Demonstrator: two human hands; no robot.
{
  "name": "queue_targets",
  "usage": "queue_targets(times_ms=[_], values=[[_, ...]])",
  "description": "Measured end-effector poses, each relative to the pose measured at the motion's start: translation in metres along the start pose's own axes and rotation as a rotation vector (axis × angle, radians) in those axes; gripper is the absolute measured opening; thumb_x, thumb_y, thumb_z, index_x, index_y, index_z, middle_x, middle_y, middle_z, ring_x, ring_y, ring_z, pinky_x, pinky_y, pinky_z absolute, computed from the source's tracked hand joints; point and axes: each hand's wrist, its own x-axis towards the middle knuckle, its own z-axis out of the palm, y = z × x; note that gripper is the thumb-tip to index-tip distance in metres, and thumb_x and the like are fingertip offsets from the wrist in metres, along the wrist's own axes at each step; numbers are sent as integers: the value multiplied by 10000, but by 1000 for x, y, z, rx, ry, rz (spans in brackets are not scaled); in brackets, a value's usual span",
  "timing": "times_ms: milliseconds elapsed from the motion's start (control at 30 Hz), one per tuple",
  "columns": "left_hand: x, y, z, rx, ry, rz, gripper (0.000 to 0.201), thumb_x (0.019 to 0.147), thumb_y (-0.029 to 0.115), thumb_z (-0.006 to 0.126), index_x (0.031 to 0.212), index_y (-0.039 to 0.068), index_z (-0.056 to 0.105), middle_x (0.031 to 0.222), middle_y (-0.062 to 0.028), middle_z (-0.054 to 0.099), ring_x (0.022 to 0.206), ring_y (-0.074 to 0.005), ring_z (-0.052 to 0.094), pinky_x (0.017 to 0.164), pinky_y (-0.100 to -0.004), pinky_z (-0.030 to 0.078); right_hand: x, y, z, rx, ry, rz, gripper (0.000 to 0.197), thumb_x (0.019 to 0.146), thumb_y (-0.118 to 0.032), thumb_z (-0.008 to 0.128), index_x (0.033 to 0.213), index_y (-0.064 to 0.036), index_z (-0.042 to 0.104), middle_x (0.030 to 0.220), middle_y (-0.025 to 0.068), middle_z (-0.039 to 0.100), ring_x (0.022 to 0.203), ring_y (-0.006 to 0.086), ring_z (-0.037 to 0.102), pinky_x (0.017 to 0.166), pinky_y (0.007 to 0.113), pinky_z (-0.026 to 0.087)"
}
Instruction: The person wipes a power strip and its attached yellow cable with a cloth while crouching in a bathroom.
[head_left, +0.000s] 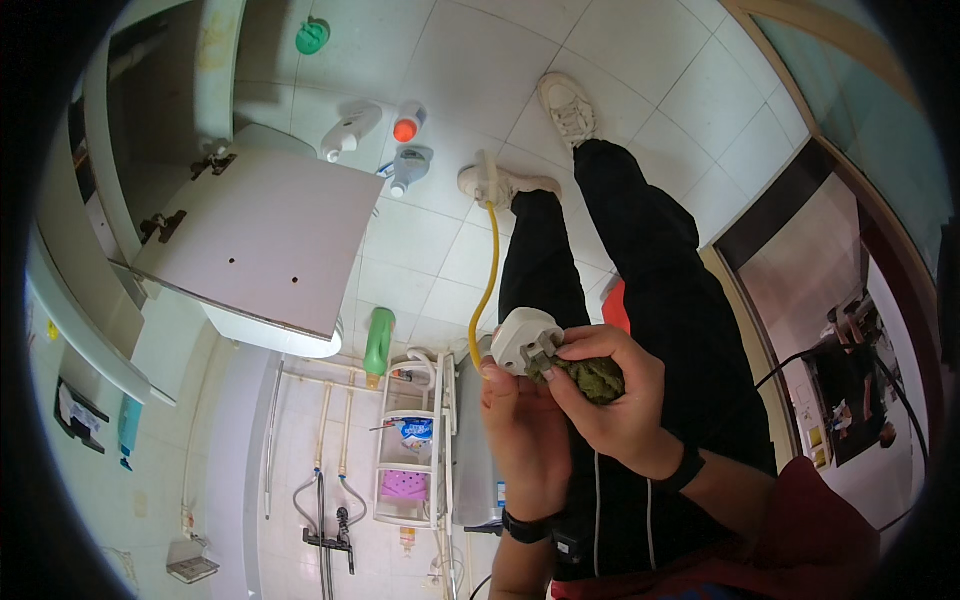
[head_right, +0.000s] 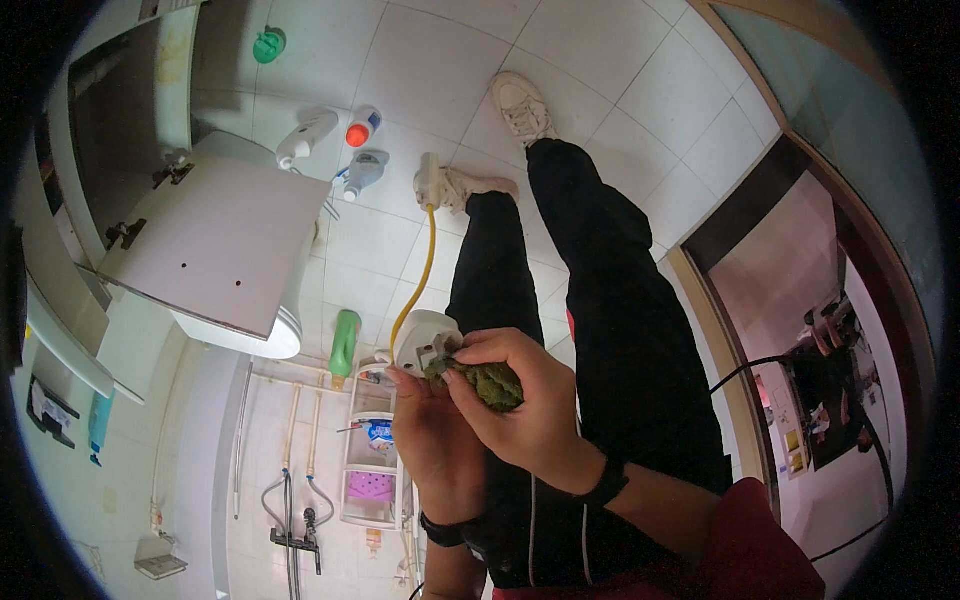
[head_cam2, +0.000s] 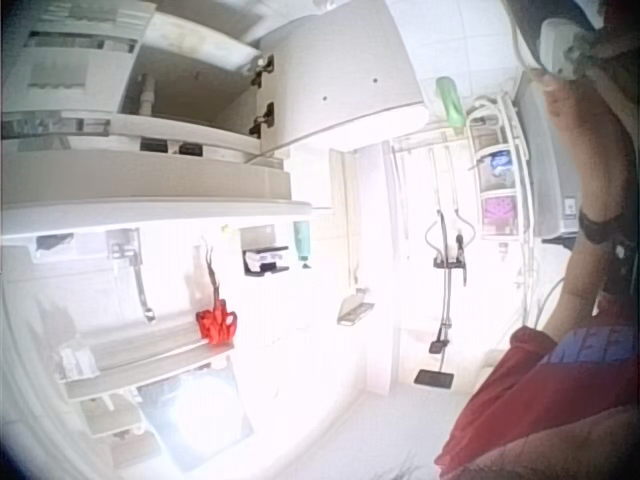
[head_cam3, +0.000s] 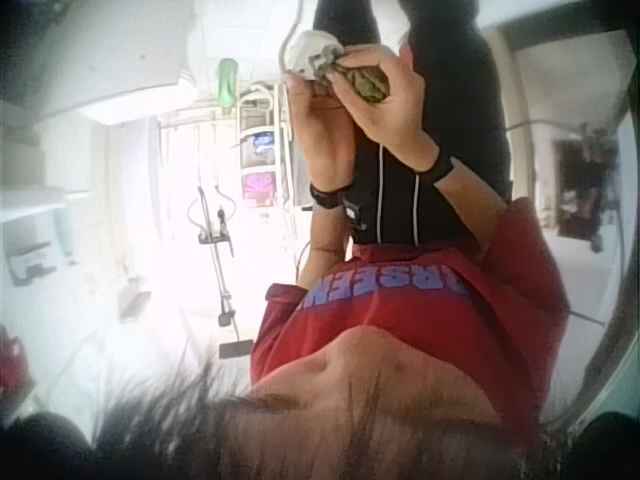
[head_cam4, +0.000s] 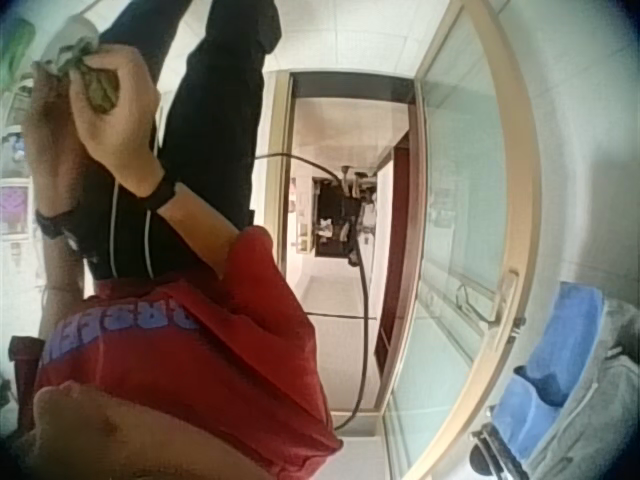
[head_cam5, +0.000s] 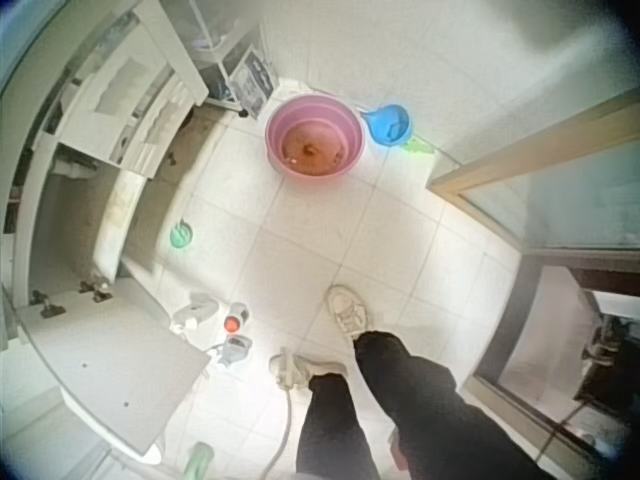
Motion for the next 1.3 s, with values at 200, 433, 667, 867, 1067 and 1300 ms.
queue_targets(times_ms=[200,433,667,867,1067,1300], values=[[1,1,4,-11,58,72,562,1017,365,638,1408,-6,477,1378,-127,584,1265,-227,572,1103,-371,449,8,-3,-4,89,86,113,217,868,-6,756,1056,-2,647,1046,123,720,908,143,708,790,265,568],[-6,6,-5,-38,45,50,529,1006,345,657,1388,19,491,1351,-103,582,1252,-225,572,1095,-403,450,37,0,-21,309,143,268,161,918,6,707,1053,-2,620,1160,134,683,982,123,664,851,257,553],[-9,20,-19,-130,-139,-156,358,954,305,730,1165,96,528,1211,-79,660,1139,-226,635,1006,-405,507,43,0,-35,545,-43,484,157,929,10,669,1058,-22,585,1114,105,693,984,130,669,858,261,552],[-12,27,-25,145,-257,-232,377,920,309,771,1085,99,505,1033,-177,717,1008,-268,702,941,-385,538,48,0,-44,397,-260,540,153,914,-29,699,1045,-42,621,990,44,677,916,86,661,811,227,533],[-14,32,-25,355,-343,-286,287,947,231,721,1091,81,524,873,-162,726,879,-258,726,886,-378,553,59,3,-58,263,-190,619,150,935,-109,716,1056,-46,654,914,-1,682,811,65,648,735,189,491],[-17,42,-16,571,-502,-469,222,977,-65,594,1172,27,539,1047,-146,730,1061,-226,713,948,-321,530,79,63,-54,81,-452,813,646,928,-436,738,1390,-16,572,1184,159,673,1067,170,644,916,261,488]])
